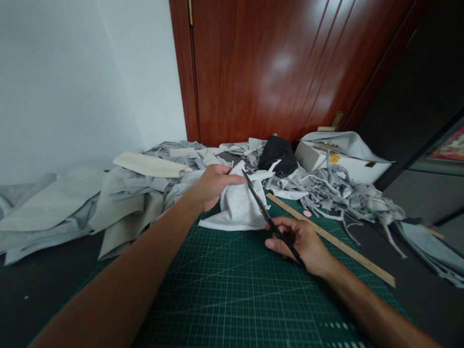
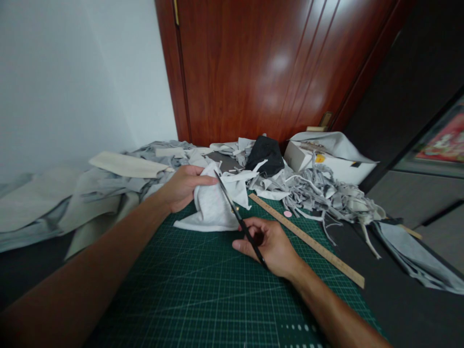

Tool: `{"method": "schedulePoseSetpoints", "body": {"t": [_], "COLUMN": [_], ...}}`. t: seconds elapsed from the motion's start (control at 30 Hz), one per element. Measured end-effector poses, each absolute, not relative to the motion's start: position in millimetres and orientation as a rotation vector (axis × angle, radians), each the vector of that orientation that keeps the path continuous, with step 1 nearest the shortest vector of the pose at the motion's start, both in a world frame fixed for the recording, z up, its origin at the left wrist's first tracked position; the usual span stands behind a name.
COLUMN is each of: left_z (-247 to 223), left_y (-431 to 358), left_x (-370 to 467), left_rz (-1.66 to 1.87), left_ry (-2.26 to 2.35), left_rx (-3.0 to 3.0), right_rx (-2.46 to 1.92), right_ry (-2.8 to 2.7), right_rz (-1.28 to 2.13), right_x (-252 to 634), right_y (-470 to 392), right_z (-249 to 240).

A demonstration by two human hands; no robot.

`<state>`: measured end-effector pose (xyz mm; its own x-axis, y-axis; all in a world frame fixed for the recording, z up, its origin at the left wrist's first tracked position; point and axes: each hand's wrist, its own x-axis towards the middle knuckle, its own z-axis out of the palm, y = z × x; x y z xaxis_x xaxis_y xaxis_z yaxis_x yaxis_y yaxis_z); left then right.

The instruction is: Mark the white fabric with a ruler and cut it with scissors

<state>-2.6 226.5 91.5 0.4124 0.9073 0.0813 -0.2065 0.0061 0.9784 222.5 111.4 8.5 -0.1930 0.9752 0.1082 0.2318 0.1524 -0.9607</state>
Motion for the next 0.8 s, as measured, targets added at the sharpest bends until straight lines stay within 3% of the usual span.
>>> {"method": "schedulePoseSetpoints", "body": {"t": [0.8], "left_z": [91.8], "left_y": [227.6], "left_x": [-5.1], "left_rz": [0.918], "left_ry": [0.737], "left_rx": [1.223], "right_rx": [-1.159], "right_ry": [-1.497], "right_rz": [1.324], "right_x": [224.9], "right_y": [109.2], "right_z": [14.4]}}
